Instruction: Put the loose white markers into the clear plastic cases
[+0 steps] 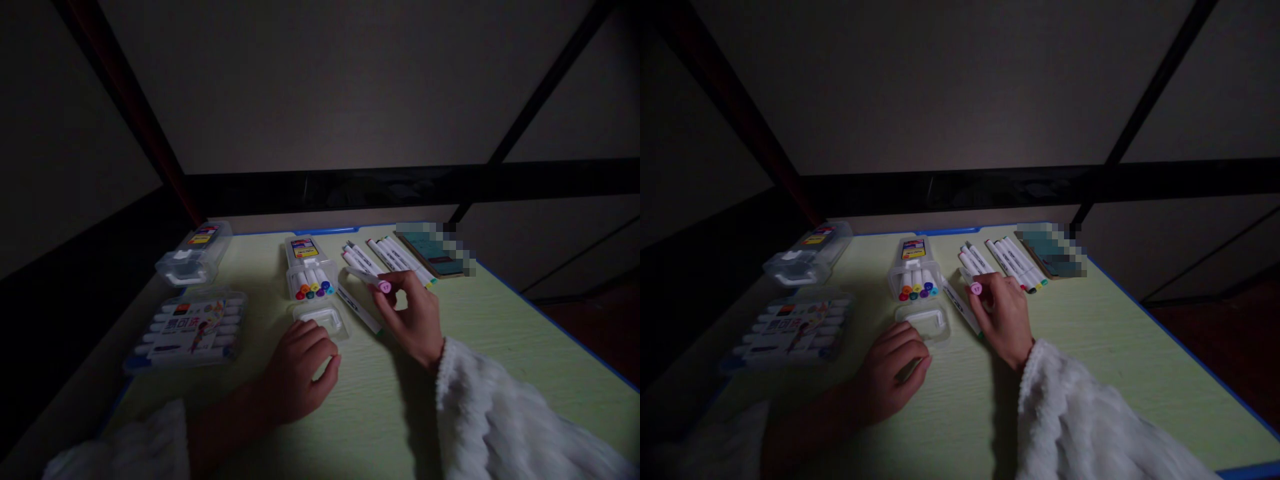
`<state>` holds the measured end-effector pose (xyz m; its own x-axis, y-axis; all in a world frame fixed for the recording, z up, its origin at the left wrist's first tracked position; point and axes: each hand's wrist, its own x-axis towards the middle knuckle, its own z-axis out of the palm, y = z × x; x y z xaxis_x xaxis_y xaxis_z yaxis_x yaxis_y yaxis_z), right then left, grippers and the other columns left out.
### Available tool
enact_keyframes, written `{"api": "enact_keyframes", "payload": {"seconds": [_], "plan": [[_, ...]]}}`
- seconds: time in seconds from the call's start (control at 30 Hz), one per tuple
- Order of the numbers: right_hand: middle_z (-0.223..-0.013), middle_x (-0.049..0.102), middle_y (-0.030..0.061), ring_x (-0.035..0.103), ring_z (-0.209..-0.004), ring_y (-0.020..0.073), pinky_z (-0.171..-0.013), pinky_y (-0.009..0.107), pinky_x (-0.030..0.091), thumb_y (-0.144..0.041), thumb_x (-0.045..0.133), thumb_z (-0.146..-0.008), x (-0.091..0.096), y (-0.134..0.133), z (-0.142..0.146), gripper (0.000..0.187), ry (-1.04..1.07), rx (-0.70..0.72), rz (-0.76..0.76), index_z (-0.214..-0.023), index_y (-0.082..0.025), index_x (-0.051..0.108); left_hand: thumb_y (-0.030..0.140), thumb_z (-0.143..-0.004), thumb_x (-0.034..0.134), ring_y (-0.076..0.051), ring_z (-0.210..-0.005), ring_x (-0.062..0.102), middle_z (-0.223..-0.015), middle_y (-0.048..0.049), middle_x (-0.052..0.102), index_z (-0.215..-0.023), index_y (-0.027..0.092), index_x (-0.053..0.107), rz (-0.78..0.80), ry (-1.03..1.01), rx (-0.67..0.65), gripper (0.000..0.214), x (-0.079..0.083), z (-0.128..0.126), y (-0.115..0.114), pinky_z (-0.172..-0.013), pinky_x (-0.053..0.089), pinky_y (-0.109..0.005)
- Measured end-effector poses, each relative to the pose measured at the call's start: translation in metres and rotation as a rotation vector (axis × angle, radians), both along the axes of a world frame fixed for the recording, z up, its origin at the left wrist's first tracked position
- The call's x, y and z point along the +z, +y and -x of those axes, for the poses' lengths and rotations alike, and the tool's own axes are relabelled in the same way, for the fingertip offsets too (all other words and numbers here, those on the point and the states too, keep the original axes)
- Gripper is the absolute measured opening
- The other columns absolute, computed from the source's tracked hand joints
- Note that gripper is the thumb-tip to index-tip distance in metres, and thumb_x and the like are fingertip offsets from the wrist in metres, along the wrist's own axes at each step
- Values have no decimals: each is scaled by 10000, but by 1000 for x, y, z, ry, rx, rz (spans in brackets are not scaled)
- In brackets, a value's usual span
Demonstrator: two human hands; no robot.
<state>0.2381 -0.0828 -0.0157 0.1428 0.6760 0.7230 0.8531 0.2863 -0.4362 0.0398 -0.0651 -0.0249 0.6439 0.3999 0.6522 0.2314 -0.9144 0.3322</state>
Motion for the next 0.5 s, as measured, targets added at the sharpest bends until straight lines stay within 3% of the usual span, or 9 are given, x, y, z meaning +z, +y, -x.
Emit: {"api": "enact_keyframes", "payload": {"seconds": [0.17,0.3,0.43,0.5], "plan": [[-595,522,-21,481,-535,124,-548,264,396,-218,510,-824,1,-2,2,19,-34,19,-64,-836,-202,512,81,-806,452,-132,-628,452,-639,-6,528,-697,160,507,-1,9,2,146,0,0,0,-613,372,-272],[-589,520,-46,461,-481,97,-530,253,387,-157,552,-799,5,-3,5,73,-93,110,-222,-847,-199,517,85,-805,453,-142,-684,488,-708,-23,563,-762,156,539,6,13,-3,119,1,0,1,-653,402,-285],[-586,528,-46,489,-512,106,-540,256,387,-111,565,-783,11,-4,8,140,-147,188,-298,-889,-191,519,82,-788,474,-189,-927,522,-985,-86,583,-929,148,563,-19,62,6,180,2,1,0,-813,426,-341],[-580,530,-44,490,-512,109,-536,258,383,-103,566,-782,13,-6,8,150,-172,218,-307,-897,-187,519,93,-780,479,-238,-1110,453,-1178,-128,511,-1037,145,547,-57,115,21,271,1,2,0,-922,381,-407]]}}
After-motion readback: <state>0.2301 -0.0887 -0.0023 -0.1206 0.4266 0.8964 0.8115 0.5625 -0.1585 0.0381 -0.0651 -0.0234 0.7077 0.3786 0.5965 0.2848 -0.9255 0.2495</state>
